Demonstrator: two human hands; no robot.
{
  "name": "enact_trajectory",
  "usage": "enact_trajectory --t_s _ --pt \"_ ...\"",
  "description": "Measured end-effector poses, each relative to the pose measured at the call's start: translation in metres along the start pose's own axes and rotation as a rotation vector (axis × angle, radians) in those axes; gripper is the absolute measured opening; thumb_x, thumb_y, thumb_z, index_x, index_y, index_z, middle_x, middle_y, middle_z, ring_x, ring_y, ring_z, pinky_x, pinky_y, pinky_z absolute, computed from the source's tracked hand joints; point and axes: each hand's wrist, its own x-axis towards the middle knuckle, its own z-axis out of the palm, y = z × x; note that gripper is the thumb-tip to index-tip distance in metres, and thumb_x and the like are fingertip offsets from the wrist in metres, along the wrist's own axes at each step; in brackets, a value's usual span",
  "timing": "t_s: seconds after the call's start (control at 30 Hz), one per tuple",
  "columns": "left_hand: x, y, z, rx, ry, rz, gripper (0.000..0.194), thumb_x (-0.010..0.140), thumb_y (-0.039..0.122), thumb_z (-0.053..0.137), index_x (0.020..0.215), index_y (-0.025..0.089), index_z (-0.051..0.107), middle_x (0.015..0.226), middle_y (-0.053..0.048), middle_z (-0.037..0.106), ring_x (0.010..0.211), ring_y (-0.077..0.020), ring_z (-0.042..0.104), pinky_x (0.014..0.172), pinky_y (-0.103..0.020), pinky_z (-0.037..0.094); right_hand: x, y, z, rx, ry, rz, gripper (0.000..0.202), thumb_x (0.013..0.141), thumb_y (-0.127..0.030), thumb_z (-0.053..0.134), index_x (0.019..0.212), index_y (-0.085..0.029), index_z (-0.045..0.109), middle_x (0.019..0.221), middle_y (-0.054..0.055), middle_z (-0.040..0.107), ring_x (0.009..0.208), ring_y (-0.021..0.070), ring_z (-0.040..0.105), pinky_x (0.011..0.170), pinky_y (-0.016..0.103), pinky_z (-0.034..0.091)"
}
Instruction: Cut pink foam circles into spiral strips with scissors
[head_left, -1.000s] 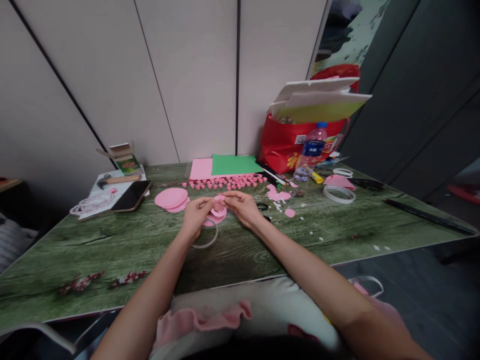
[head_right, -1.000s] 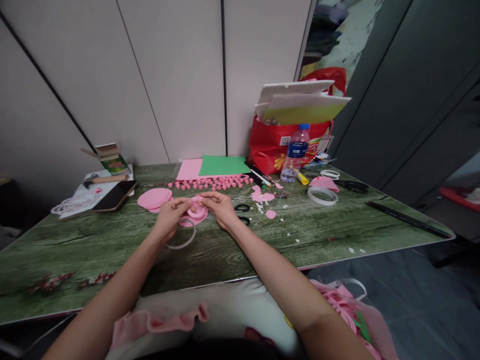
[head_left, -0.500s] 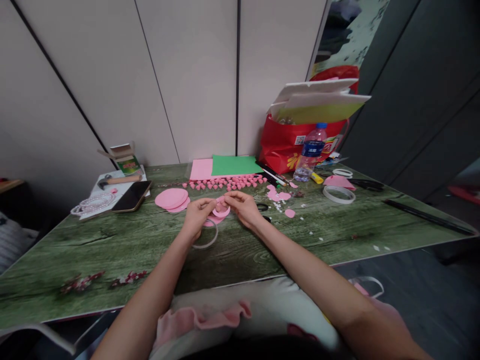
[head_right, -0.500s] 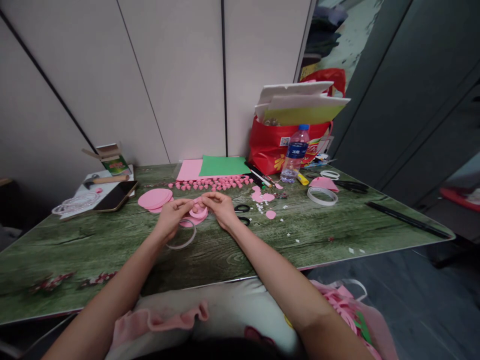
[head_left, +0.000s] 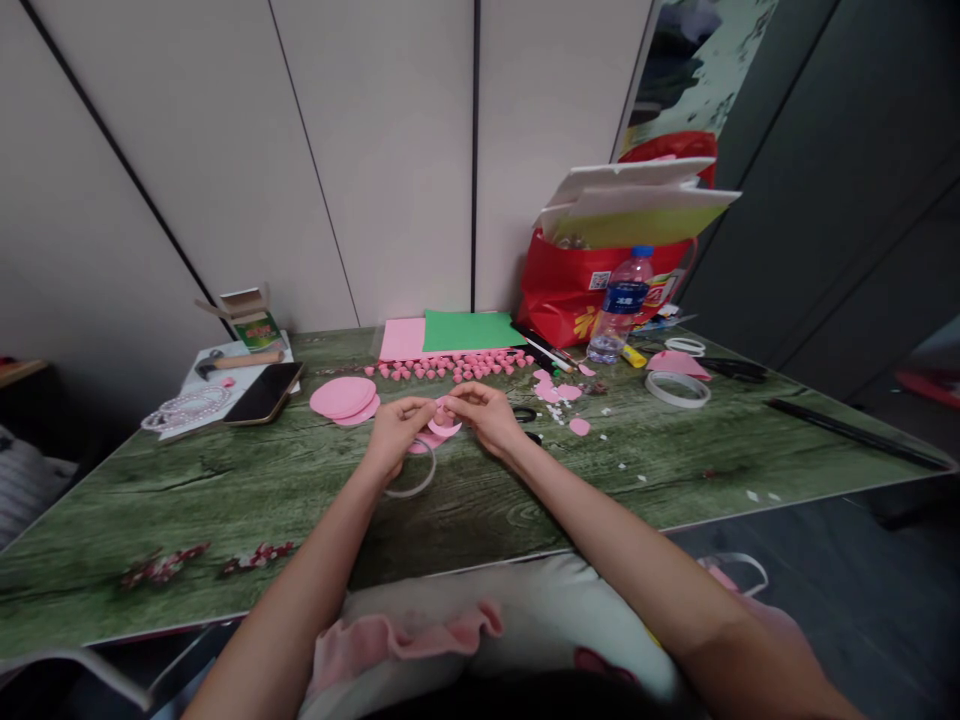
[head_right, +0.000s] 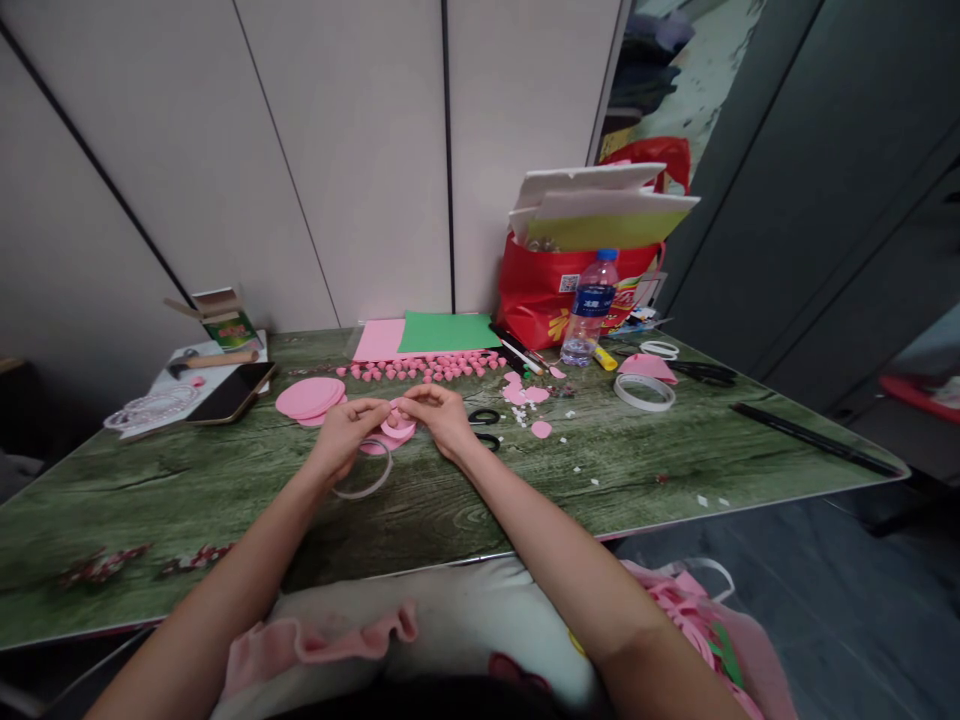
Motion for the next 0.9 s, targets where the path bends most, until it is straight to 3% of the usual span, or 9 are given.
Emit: enact_trajectory --t_s 0.3,0.67,0.9 --pt "0.0013 -0.0005 -0.0005 -0.019 0.089 0.019 0.026 0.056 0.033 0.071 0.068 0.011 0.065 0.06 -0.003 0.065 0.055 -0.012 0.057 0.057 -0.023 0.044 0.0009 -0.0002 0.0011 0.078 -0.046 0.026 0.023 0.054 -0.027 0.074 0.073 -0.017 0.066 0.074 0.001 0.068 0.066 0.0115 0.061 0.079 0.03 0.047" --pt "0.0015 -0.0037 -0.0013 0.01 0.011 -0.002 0.03 0.058 0.036 0.069 0.074 0.011 0.065 0.066 -0.006 0.067 0.06 -0.0155 0.06 0.056 -0.025 0.047 -0.0014 -0.0006 0.0006 -0.029 -0.027 -0.016 0.024 0.05 -0.027 0.076 0.067 -0.017 0.062 0.061 -0.002 0.064 0.056 0.0111 0.059 0.064 0.026 0.048" --pt "0.0024 -0.0042 -0.0034 -0.004 0.06 0.016 0.029 0.056 0.036 0.07 0.071 0.011 0.065 0.064 -0.005 0.066 0.057 -0.0136 0.059 0.056 -0.024 0.045 -0.0006 -0.001 0.0017 -0.001 -0.058 0.014 0.026 0.052 -0.032 0.074 0.072 -0.018 0.066 0.069 0.001 0.067 0.063 0.0127 0.061 0.073 0.03 0.049"
